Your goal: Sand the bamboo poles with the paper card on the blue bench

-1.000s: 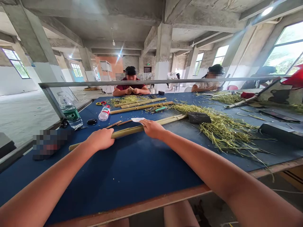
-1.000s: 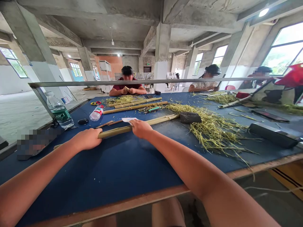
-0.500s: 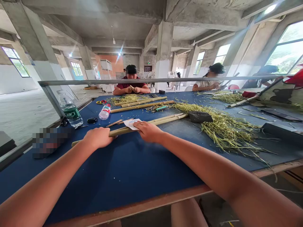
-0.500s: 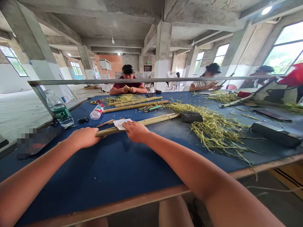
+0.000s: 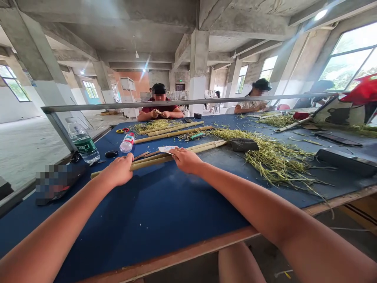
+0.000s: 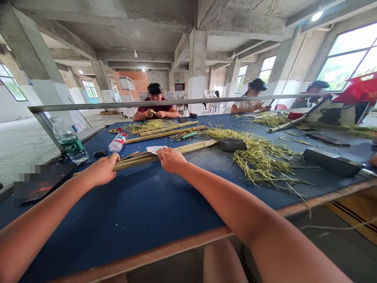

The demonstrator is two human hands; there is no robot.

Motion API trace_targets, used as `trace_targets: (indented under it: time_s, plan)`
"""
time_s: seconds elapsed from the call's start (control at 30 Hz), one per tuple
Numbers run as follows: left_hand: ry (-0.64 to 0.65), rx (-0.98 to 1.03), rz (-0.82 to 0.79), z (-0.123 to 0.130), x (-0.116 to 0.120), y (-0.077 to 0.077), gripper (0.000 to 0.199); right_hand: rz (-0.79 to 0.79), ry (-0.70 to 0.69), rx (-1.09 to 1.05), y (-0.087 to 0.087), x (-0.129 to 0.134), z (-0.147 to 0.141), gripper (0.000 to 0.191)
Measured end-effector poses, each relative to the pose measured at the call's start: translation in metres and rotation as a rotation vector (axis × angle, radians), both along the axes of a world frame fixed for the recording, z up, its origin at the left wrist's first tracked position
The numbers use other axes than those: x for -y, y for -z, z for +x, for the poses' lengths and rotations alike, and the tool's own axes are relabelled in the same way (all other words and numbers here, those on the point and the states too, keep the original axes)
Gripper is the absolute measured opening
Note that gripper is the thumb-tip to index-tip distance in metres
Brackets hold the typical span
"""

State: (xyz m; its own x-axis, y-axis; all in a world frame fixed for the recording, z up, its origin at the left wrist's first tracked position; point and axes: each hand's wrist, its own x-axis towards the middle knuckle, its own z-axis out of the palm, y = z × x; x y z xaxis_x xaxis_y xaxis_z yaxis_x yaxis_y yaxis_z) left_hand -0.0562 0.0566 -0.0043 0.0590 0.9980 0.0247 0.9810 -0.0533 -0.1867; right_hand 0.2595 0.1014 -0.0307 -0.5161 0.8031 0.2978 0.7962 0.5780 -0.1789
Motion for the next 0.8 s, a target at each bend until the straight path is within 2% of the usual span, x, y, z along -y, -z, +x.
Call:
trace_targets:
  time_s: [0.13, 0.27, 0.33, 0.43, 0.57, 0.67, 0.8]
  plan:
    - [-0.011, -0.013, 0.005, -0.005, -0.003, 0.003, 0.033, -0.017, 0.1, 0.014, -0.004, -0.003, 0.006, 0.055]
    - [-0.162, 0.01, -0.091, -0.009, 0.001, 0.003, 0.046, -0.053, 0.136, 0.029, 0.0, -0.005, 0.006, 0.054]
    - [-0.195, 0.029, -0.136, -0.008, 0.002, 0.001, 0.049, -0.051, 0.127, 0.028, 0.002, -0.005, 0.005, 0.054]
    - [-0.107, 0.029, -0.101, -0.006, 0.001, -0.002, 0.045, -0.041, 0.131, 0.006, 0.0, -0.006, 0.006, 0.054]
    - [0.009, -0.017, -0.008, -0.001, 0.001, -0.004, 0.036, -0.05, 0.213, -0.023, -0.006, -0.006, 0.01, 0.055]
    - [0.015, -0.028, -0.021, 0.001, 0.003, -0.001, 0.035, -0.073, 0.244, -0.018, -0.006, -0.006, 0.01, 0.053]
    - [-0.076, -0.035, -0.086, 0.0, 0.005, 0.001, 0.043, -0.108, 0.214, 0.001, -0.001, -0.008, 0.007, 0.051]
